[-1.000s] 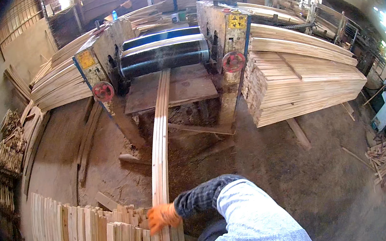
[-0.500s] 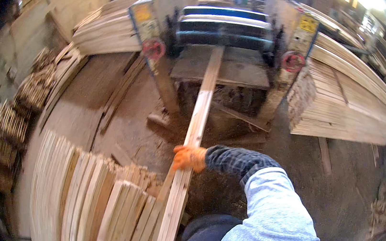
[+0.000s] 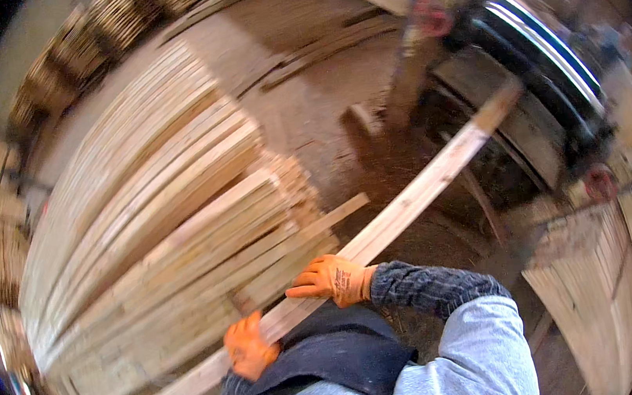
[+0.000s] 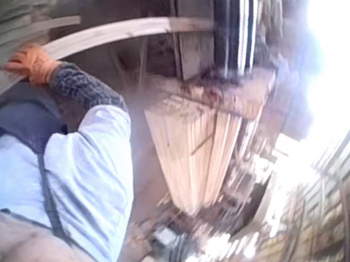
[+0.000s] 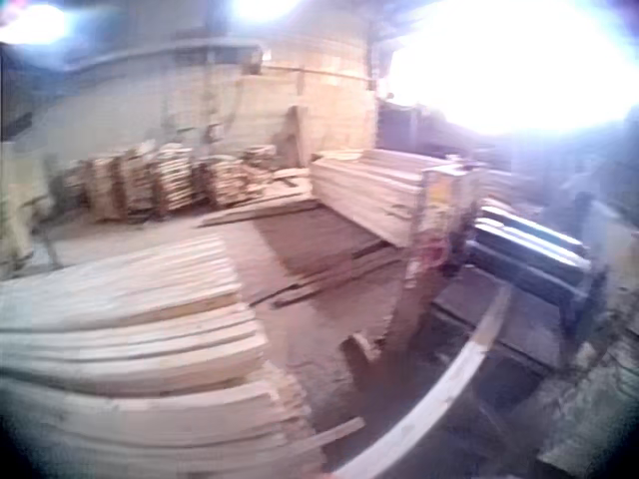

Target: The person picks up thin wooden planks from a stack and feeds them one by one into an industrial rolling machine while another worker catches them on the other side.

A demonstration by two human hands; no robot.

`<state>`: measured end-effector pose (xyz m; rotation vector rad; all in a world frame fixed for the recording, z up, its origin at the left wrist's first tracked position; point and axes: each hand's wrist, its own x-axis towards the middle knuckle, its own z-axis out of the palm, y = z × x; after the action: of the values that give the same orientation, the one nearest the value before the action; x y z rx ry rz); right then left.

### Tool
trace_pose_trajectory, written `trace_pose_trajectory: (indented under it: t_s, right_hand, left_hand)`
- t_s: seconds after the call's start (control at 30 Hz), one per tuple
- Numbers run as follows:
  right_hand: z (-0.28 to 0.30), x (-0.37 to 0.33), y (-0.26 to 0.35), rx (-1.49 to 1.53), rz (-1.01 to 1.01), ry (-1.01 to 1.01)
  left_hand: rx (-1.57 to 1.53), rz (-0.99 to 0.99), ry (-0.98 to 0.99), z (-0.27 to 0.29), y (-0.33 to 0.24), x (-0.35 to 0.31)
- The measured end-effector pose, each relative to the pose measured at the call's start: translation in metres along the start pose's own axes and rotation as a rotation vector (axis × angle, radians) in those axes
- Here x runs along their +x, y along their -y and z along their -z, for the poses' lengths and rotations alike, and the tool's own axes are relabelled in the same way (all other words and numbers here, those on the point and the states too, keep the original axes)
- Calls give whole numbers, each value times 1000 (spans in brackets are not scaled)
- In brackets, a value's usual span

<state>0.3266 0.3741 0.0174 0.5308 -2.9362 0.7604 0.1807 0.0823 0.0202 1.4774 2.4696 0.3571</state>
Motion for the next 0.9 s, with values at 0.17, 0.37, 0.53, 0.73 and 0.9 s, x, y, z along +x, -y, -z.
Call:
trace_pose_trajectory:
  t_s: [0.17,0.37,0.53,0.73,0.9]
  right_hand:
    - [-8,39,19,-22,-108,72]
    - [27,-5,-18,-132,-226,40]
    - [46,-51,-48,-290,-439,138]
    - [55,-30,-38,-175,-308,199]
    - [25,65,26,-65,-92,242]
  left_hand:
    - [-129,-57,-173,30,-5,9]
    - [243,128,-65,65,119,-95]
    - [244,202,-51,63,145,-123]
    - [116,209,7,49,78,-70]
    - [-21,82,68,55,31,-22]
